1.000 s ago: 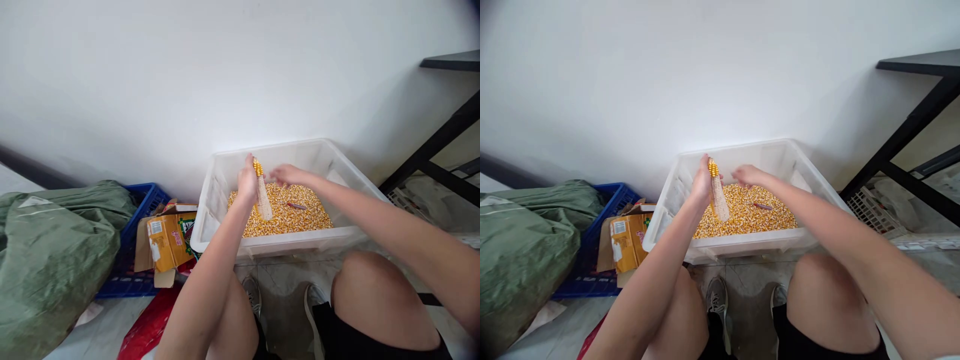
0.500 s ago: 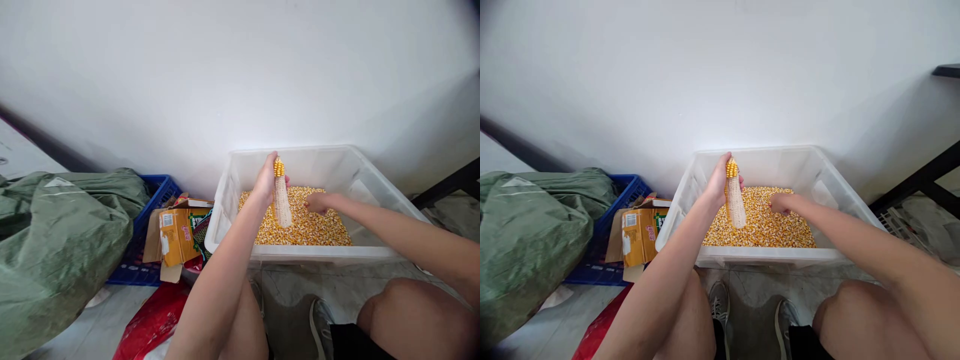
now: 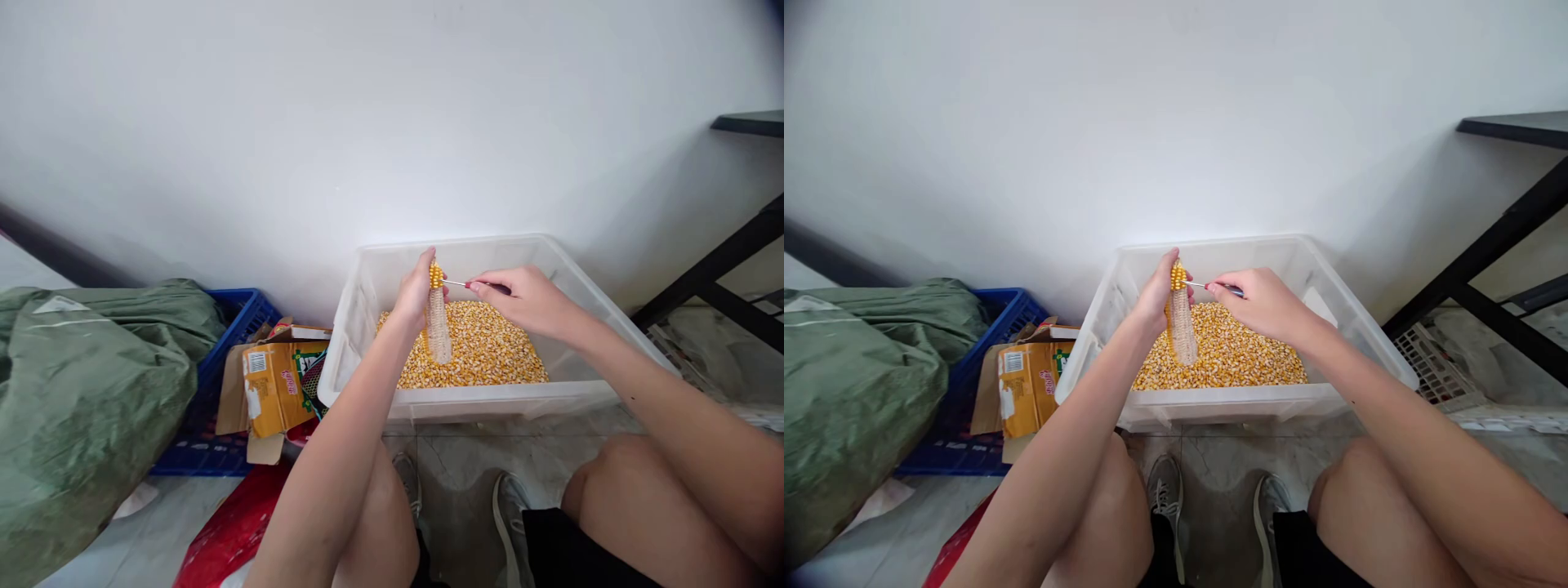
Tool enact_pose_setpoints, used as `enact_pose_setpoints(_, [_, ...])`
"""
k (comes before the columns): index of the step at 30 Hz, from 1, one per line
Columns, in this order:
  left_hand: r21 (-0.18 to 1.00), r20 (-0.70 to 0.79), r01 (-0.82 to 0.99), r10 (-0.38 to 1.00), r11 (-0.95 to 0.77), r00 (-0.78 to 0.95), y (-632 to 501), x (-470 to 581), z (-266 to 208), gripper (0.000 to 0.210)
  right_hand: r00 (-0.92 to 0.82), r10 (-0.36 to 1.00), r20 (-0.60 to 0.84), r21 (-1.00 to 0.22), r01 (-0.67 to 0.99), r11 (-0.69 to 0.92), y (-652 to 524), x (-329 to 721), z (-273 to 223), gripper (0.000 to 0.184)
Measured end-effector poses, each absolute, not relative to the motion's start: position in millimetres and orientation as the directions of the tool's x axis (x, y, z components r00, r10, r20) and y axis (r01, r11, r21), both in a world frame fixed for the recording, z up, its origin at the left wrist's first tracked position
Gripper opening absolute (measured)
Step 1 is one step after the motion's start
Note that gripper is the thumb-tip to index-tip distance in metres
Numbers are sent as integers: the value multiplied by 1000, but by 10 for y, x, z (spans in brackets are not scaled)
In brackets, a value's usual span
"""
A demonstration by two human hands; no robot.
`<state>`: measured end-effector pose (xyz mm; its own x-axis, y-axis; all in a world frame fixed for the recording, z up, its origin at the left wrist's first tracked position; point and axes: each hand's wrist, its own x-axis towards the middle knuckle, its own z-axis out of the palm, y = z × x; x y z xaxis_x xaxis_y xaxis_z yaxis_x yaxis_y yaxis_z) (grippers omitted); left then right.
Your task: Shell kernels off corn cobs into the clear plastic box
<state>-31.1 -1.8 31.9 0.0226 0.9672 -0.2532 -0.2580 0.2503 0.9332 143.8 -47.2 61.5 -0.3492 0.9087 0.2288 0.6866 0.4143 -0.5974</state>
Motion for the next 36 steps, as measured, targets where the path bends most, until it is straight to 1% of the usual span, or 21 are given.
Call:
enact_pose_setpoints(4, [950,-223,-222,975,218,2,-58,-293,349,52,-353,912,210,-556,724,408,-472,1456,618,43])
enact_pose_setpoints(7, [974,-144,-180,989,136,-32,-66,-261,332,52,-331,928,170,-512,775,370,-517,1443,712,45])
enact_pose_setpoints(10, [994,-30,-111,998,24,-48,-53,-198,275,51,-288,950,121,-384,869,312,-628,1357,853,43])
enact_pose_setpoints(15, [993,45,-102,993,-56,-105,-37,-92,227,55,-195,966,172,-127,968,218,-839,1046,933,38])
enact_pose_setpoints(17, [993,89,-59,979,-101,-186,-35,-91,230,57,-191,957,219,-64,976,209,-891,899,885,36])
enact_pose_setpoints(19, [990,136,6,951,-140,-279,-28,-120,231,59,-196,948,250,-37,977,212,-917,786,836,35])
enact_pose_setpoints(21, [987,158,30,931,-157,-329,-18,-166,226,59,-214,944,253,-46,972,232,-916,746,823,35])
enact_pose_setpoints(23, [992,99,-39,941,-118,-324,-9,-208,222,57,-215,944,252,-85,966,243,-888,796,852,36])
enact_pose_setpoints(25, [990,11,-131,955,-53,-297,-6,-235,224,55,-190,946,262,-152,960,235,-839,909,897,39])
enact_pose_setpoints(27, [986,-33,-165,961,-14,-275,-5,-245,231,56,-176,946,273,-240,940,244,-784,1028,927,42])
enact_pose_setpoints(29, [987,-34,-158,962,-9,-269,-4,-243,235,56,-193,945,265,-329,903,276,-739,1103,921,43])
enact_pose_setpoints(31, [988,-30,-151,962,-11,-270,1,-239,235,56,-217,944,249,-391,869,303,-712,1121,888,42])
enact_pose_setpoints(33, [989,-18,-148,963,-23,-270,4,-238,231,56,-235,942,238,-416,852,318,-701,1105,855,40])
enact_pose_setpoints(36, [992,52,-100,965,-80,-255,-6,-232,217,57,-237,944,230,-394,864,313,-695,1085,861,39])
